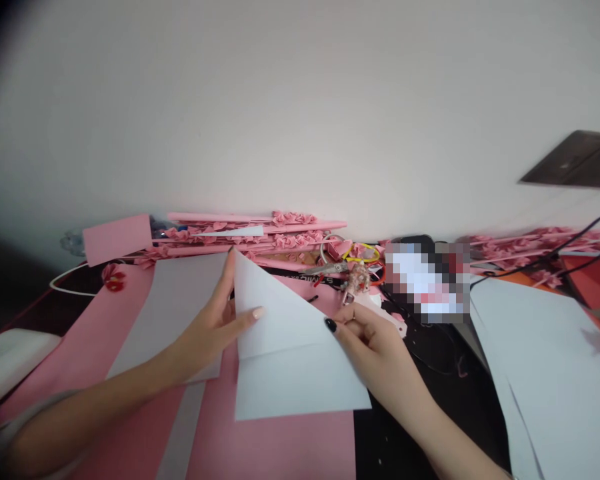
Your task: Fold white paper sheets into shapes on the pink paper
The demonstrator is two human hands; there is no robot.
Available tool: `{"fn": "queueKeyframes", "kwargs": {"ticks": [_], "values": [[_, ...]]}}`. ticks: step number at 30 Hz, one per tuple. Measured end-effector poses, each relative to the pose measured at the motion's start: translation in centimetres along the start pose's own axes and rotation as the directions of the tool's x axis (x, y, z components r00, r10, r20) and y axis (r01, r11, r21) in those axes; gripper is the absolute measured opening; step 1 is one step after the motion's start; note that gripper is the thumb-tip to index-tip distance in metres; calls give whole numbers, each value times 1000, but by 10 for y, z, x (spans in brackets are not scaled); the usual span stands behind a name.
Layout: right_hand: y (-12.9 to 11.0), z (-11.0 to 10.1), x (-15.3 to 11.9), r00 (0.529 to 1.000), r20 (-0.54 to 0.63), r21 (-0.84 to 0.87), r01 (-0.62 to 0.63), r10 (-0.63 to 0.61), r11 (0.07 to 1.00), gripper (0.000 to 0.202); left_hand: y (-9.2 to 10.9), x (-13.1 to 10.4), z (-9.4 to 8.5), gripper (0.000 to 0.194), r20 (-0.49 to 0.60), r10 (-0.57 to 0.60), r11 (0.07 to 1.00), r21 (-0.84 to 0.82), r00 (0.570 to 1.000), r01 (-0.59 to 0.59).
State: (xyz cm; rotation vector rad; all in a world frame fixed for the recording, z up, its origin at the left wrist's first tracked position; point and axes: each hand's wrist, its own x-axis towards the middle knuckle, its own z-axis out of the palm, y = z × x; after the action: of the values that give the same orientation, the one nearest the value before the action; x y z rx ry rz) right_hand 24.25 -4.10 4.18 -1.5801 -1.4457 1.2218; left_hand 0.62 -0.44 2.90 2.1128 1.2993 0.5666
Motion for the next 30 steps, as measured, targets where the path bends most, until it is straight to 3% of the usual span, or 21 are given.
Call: {"fn": "queueKeyframes", "kwargs": {"ticks": [3, 5, 9, 13, 16, 21, 26, 30], "values": [[-7, 7, 8, 1000, -28, 113, 14, -11, 993, 29, -1, -2, 4, 72, -24, -49, 900, -435, 999, 34], [-8, 11, 15, 997, -50, 133, 62, -56, 989, 32, -5, -3, 7, 64, 8, -86, 813, -577, 996, 75], [6, 16, 27, 987, -80, 81, 148, -142, 986, 21, -14, -6, 12, 45, 57, -157, 737, -657, 986, 156], [25, 17, 30, 984, -96, 126, 159, -148, 979, 19, -21, -8, 19, 43, 85, -150, 689, -706, 985, 166], [34, 16, 30, 993, -10, 259, 112, -113, 959, 22, -23, -9, 22, 50, 94, -145, 710, -684, 985, 170], [34, 15, 28, 980, 142, 351, 79, -137, 933, 37, -20, -12, 16, 61, 24, -144, 852, -506, 989, 136], [31, 17, 23, 983, 75, 270, 141, -167, 953, 35, -23, -12, 18, 55, -131, -100, 955, -292, 986, 58], [32, 17, 21, 978, -8, 253, 203, -208, 946, 28, -29, -12, 23, 44, -327, 63, 990, -96, 943, -99]]}}
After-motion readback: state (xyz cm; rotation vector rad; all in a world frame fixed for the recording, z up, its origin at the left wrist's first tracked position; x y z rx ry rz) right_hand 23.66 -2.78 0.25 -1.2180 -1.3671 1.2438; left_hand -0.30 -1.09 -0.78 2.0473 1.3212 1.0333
